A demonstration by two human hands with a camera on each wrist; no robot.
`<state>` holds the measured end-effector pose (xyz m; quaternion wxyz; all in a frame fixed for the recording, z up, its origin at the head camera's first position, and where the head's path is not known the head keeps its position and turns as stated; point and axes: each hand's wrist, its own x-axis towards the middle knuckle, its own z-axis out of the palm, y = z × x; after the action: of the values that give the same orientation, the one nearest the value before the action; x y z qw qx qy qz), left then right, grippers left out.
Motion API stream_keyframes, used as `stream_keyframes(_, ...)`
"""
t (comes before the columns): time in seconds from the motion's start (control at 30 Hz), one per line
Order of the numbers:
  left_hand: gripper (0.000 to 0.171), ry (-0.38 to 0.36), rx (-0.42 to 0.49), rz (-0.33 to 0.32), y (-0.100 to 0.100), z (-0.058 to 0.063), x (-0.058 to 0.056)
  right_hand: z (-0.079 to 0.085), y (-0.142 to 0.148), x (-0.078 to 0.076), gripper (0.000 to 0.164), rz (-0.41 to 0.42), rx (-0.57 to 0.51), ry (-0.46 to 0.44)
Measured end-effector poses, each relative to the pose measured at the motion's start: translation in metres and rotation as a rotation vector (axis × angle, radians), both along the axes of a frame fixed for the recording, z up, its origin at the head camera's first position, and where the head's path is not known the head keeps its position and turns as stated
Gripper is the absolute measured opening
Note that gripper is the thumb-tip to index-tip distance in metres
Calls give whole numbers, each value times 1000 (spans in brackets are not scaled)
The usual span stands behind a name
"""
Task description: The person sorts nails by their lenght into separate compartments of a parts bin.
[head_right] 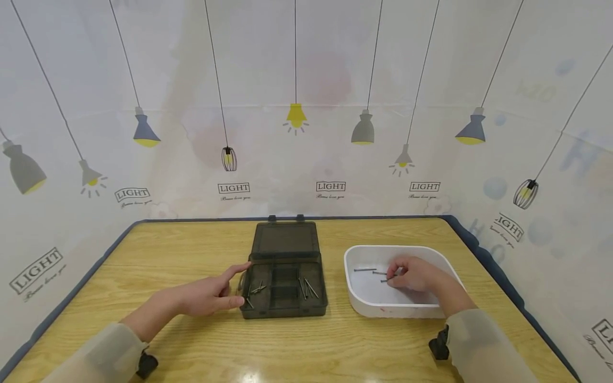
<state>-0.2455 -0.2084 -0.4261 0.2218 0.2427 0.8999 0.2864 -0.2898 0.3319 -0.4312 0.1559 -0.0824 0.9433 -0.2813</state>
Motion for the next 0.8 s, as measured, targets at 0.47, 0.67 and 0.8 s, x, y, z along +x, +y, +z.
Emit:
stream_keyframes(0.47, 94, -2, 10, -2, -1, -1, -1, 1, -3, 2, 11, 6, 13, 9)
stream_keyframes(0.67, 95, -7, 6, -10, -1, -2, -2, 3, -3, 4, 9, 11, 17, 25)
stream_keyframes(0.8, 94, -17, 13, -10, -2, -2, -2, 3, -3, 4, 10, 12, -5, 31)
